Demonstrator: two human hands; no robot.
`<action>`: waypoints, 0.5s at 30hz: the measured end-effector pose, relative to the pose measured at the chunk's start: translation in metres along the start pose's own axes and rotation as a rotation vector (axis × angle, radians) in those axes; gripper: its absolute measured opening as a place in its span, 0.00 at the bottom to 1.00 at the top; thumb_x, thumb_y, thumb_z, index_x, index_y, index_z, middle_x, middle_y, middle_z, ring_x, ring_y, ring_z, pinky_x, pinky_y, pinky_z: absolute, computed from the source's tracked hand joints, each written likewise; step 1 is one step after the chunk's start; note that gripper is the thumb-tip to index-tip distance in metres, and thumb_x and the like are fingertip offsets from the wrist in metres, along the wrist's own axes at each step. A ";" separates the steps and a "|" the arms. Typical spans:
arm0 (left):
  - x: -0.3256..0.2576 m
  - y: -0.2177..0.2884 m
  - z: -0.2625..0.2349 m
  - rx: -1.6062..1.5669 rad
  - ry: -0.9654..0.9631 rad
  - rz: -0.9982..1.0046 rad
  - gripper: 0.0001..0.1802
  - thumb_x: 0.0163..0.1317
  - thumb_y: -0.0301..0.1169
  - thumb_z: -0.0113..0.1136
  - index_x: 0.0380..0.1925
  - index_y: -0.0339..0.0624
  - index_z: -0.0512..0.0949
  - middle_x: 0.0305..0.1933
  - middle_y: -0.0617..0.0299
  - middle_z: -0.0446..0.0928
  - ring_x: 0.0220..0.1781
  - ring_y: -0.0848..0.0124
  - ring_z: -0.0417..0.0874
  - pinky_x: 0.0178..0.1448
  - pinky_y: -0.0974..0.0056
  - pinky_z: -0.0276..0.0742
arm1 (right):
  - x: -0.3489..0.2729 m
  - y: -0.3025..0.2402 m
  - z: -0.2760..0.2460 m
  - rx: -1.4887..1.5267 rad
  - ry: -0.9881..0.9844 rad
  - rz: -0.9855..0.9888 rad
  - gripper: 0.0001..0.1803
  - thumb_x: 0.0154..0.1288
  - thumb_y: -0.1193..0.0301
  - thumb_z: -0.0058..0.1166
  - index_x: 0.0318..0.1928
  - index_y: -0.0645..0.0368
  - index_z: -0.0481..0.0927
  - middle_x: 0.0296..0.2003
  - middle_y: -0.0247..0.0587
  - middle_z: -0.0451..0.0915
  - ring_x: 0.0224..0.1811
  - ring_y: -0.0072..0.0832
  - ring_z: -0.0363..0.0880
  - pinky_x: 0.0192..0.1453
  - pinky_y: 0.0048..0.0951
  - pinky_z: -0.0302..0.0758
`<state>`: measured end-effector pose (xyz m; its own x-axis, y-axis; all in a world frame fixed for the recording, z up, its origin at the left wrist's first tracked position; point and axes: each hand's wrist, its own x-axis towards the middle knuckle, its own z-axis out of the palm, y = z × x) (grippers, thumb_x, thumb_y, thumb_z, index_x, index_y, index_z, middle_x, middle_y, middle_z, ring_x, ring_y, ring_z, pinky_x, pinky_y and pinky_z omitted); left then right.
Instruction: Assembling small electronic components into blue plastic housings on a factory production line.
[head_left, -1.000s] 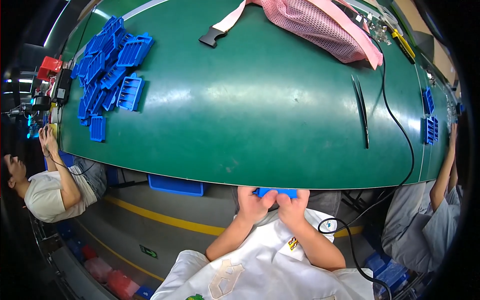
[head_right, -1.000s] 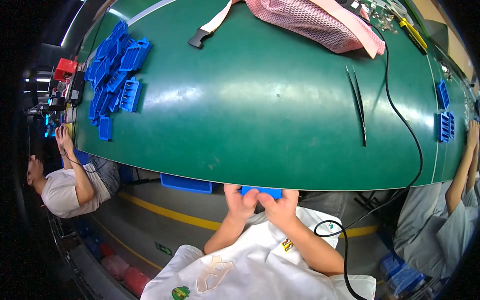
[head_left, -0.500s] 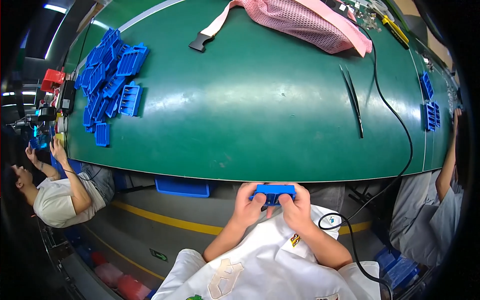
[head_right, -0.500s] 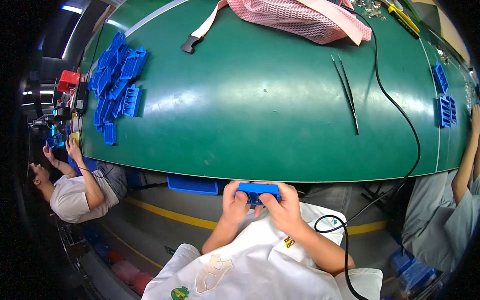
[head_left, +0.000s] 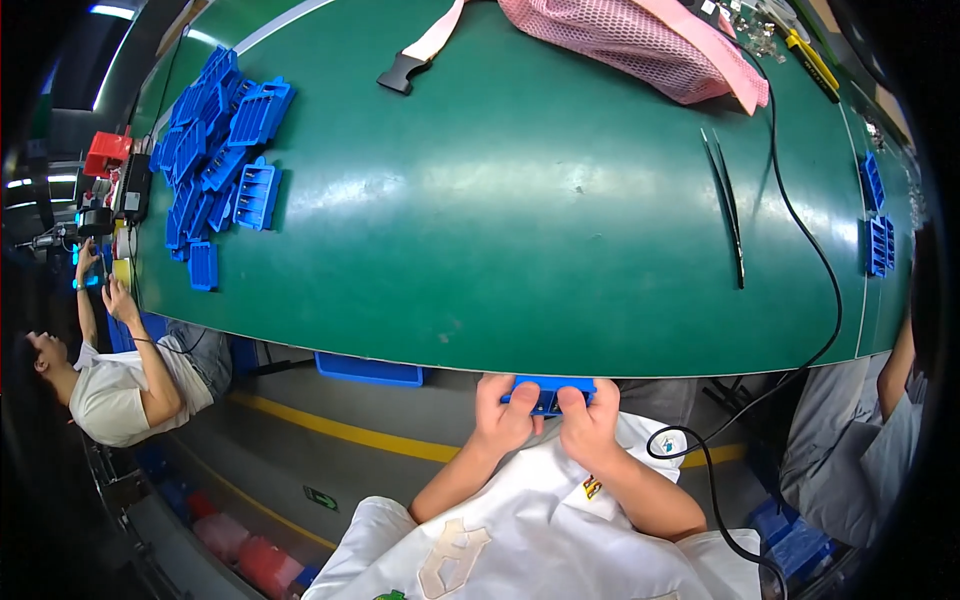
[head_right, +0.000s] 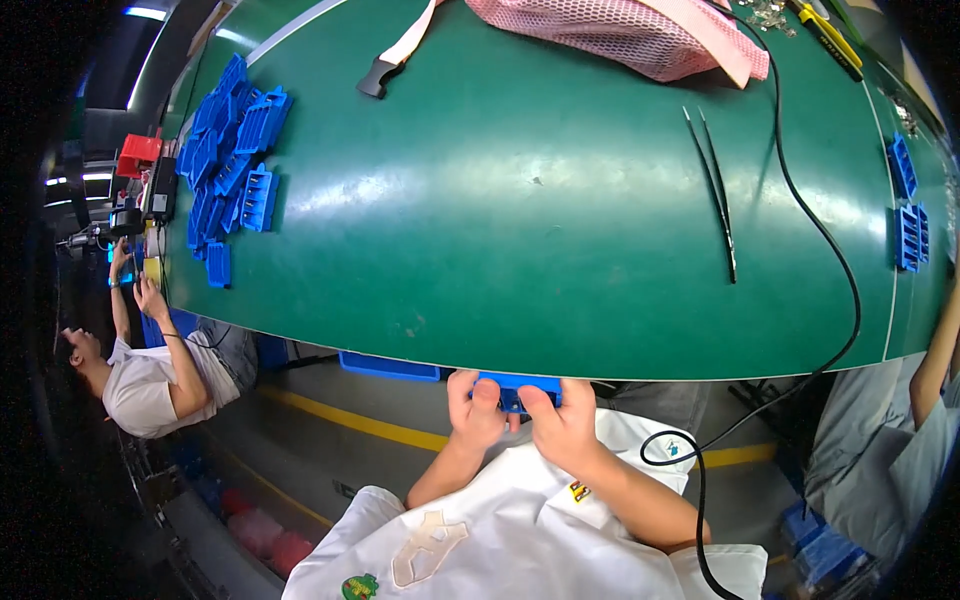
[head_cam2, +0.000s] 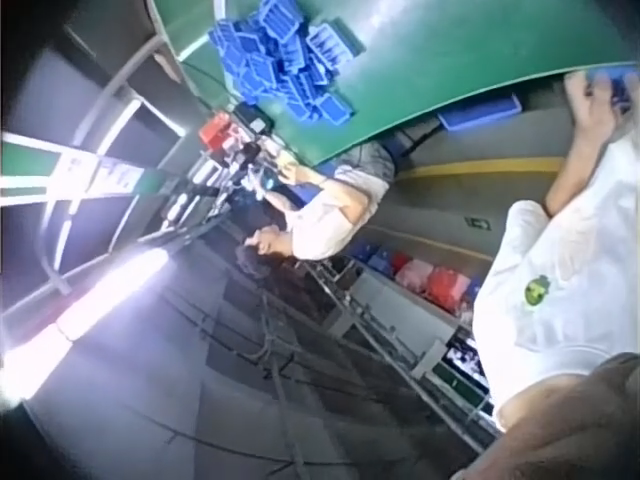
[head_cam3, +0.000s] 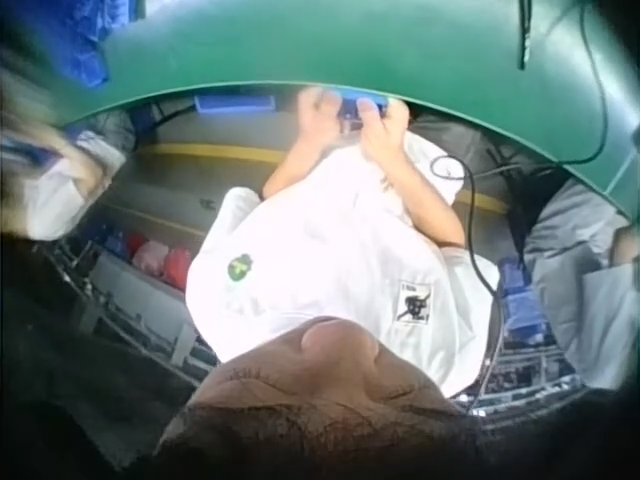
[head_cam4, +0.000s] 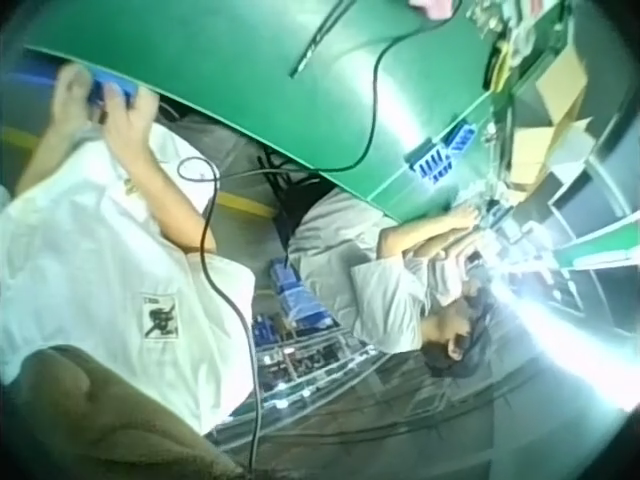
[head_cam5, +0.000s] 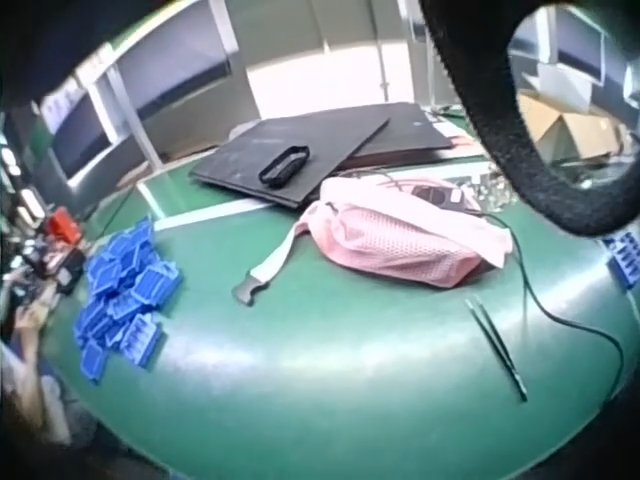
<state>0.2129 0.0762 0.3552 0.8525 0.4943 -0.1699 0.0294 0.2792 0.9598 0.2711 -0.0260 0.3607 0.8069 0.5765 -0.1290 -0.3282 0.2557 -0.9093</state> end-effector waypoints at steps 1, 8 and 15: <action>-0.001 -0.001 -0.001 -0.015 -0.030 -0.009 0.22 0.64 0.42 0.48 0.37 0.28 0.75 0.21 0.61 0.74 0.12 0.78 0.72 0.12 0.75 0.63 | 0.000 -0.002 0.000 -0.010 -0.007 -0.024 0.14 0.66 0.69 0.47 0.47 0.67 0.67 0.32 0.42 0.75 0.21 0.26 0.75 0.21 0.24 0.72; -0.004 -0.003 -0.002 -0.015 -0.078 -0.005 0.23 0.65 0.43 0.48 0.38 0.29 0.74 0.20 0.61 0.73 0.11 0.79 0.71 0.13 0.74 0.63 | 0.005 -0.012 0.000 -0.109 -0.017 -0.061 0.14 0.66 0.68 0.47 0.45 0.67 0.68 0.31 0.42 0.75 0.21 0.25 0.75 0.22 0.23 0.72; -0.012 0.030 0.013 0.005 0.172 -0.284 0.21 0.66 0.42 0.47 0.32 0.31 0.74 0.20 0.61 0.71 0.10 0.79 0.68 0.12 0.74 0.61 | -0.002 -0.028 0.019 0.086 0.134 0.308 0.12 0.66 0.70 0.46 0.42 0.67 0.70 0.29 0.40 0.76 0.23 0.23 0.73 0.25 0.24 0.70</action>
<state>0.2101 0.0681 0.3885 0.7096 0.5290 -0.4655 0.2564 0.4215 0.8698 0.2691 -0.0201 0.3941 0.7184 0.5317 -0.4485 -0.6025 0.1533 -0.7833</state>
